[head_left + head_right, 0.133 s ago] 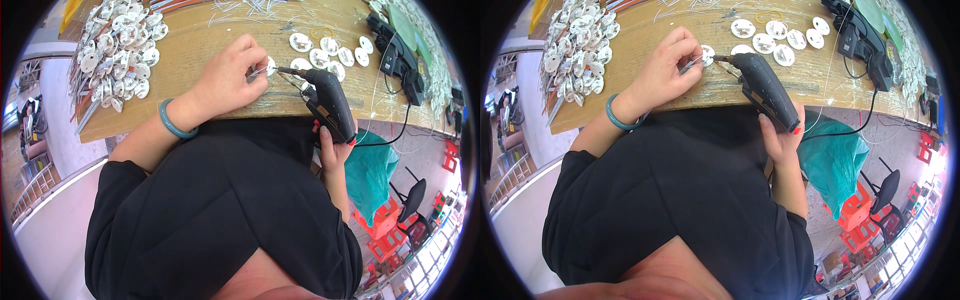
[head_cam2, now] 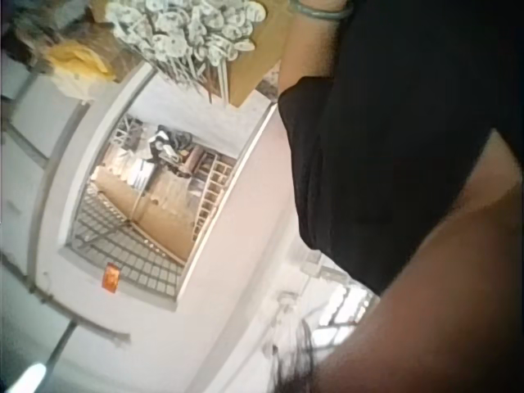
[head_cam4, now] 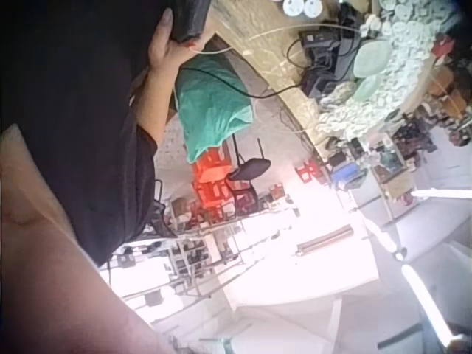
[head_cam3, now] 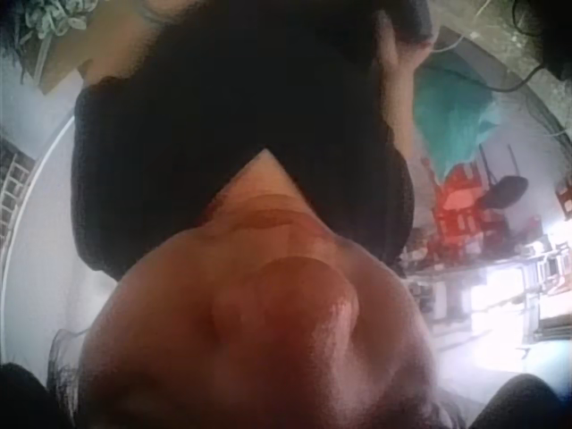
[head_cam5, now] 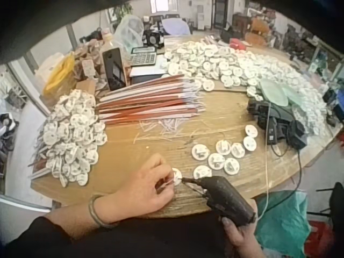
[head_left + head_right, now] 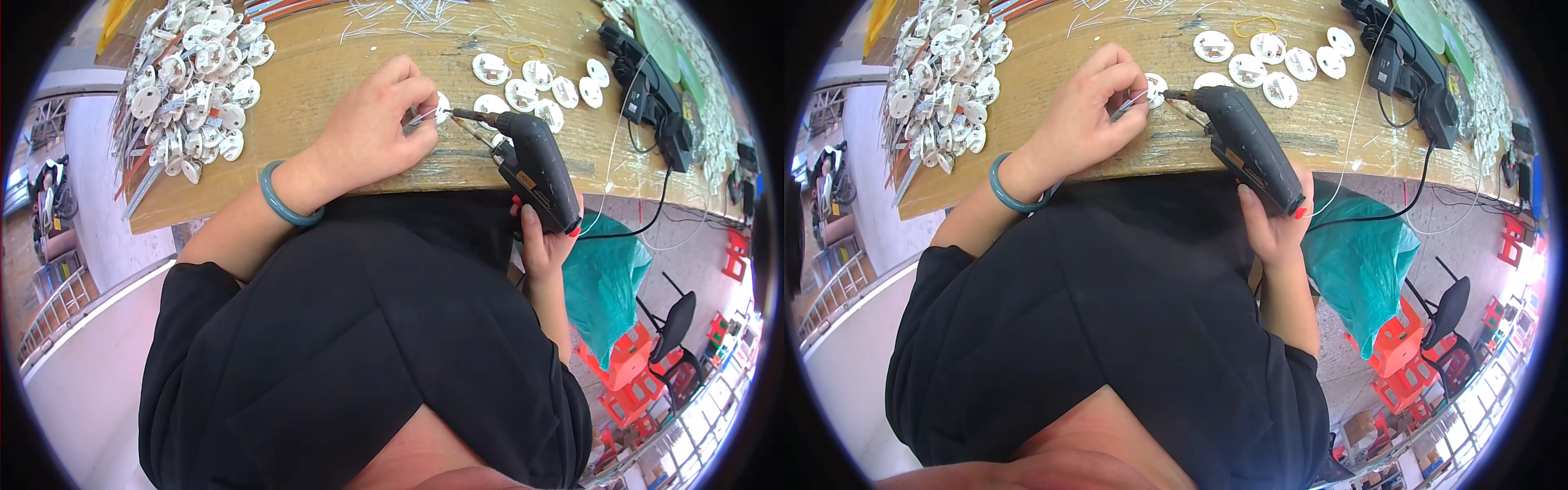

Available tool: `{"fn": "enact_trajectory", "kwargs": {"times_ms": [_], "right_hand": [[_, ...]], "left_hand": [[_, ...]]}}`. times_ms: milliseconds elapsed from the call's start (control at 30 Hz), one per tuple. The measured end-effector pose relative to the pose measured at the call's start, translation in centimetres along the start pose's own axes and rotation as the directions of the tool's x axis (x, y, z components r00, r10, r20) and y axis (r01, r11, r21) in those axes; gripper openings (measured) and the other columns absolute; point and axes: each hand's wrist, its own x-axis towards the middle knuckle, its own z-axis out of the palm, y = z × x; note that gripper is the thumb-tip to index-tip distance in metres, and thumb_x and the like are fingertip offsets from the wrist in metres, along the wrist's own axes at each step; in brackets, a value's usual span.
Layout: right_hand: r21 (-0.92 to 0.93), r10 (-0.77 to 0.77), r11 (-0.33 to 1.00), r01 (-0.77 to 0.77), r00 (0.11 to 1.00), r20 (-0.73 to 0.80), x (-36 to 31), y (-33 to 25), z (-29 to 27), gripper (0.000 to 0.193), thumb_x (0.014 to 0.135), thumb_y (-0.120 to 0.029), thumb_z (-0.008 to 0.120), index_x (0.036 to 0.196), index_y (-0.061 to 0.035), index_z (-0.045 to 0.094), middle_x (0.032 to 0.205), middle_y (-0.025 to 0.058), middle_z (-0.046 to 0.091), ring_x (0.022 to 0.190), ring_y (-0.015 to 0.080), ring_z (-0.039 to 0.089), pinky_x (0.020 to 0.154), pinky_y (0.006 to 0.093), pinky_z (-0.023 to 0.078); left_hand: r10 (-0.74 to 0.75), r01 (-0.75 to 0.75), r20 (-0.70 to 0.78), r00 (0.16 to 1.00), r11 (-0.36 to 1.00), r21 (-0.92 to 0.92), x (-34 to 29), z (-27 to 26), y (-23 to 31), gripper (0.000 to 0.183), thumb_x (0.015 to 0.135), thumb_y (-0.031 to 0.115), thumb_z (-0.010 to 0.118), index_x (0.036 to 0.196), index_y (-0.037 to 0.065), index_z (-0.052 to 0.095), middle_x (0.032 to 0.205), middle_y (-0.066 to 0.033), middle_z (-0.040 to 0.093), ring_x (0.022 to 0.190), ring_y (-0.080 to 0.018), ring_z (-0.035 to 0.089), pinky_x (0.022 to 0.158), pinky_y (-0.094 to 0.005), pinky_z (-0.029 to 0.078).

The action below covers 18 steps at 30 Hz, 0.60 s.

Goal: The person solders wires and LED strips onto circular light fixture bases using a handheld soldering gun on a table.

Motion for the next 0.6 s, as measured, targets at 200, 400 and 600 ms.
{"fn": "enact_trajectory", "kwargs": {"times_ms": [200, 400, 600], "right_hand": [[-0.061, 0.004, 0.998, -0.003, 1.0, 0.011, -0.08, 0.26, -0.18, 0.043, 0.08, 0.002, 0.071, 0.118, 0.003, 0.05, 0.107, 0.0104, 0.06, 0.096, 0.0163, 0.058, 0.089, 0.0293, 0.044], [-0.093, -0.095, 0.991, 0.098, 0.995, 0.029, 0.03, 0.7, -0.26, 0.044, 0.078, 0.002, 0.071, 0.117, 0.0028, 0.051, 0.106, 0.011, 0.06, 0.096, 0.018, 0.058, 0.088, 0.03, 0.044], [-0.115, -0.163, 0.979, 0.167, 0.986, 0.04, -0.05, 0.95, -0.21, 0.044, 0.078, 0.002, 0.071, 0.116, 0.0019, 0.05, 0.106, 0.0122, 0.06, 0.094, 0.0188, 0.059, 0.087, 0.0307, 0.044]], "left_hand": [[-0.01, 0.01, 0.005, 1.0, 1.0, -0.013, -0.01, 0.04, 0.03, 0.01, 0.077, 0.011, 0.061, 0.082, 0.004, 0.059, 0.087, -0.0095, 0.053, 0.072, -0.0258, 0.058, 0.064, -0.0364, 0.048], [-0.019, 0.019, -0.005, 1.0, 1.0, -0.019, -0.06, 0.08, 0.14, 0.01, 0.076, 0.011, 0.061, 0.082, 0.004, 0.058, 0.087, -0.0096, 0.053, 0.072, -0.0261, 0.058, 0.064, -0.0367, 0.048], [-0.021, 0.021, -0.005, 1.0, 1.0, -0.012, -0.01, 0.13, 0.07, 0.01, 0.076, 0.011, 0.061, 0.081, 0.004, 0.058, 0.087, -0.0098, 0.053, 0.072, -0.0267, 0.058, 0.064, -0.0368, 0.048]]}}
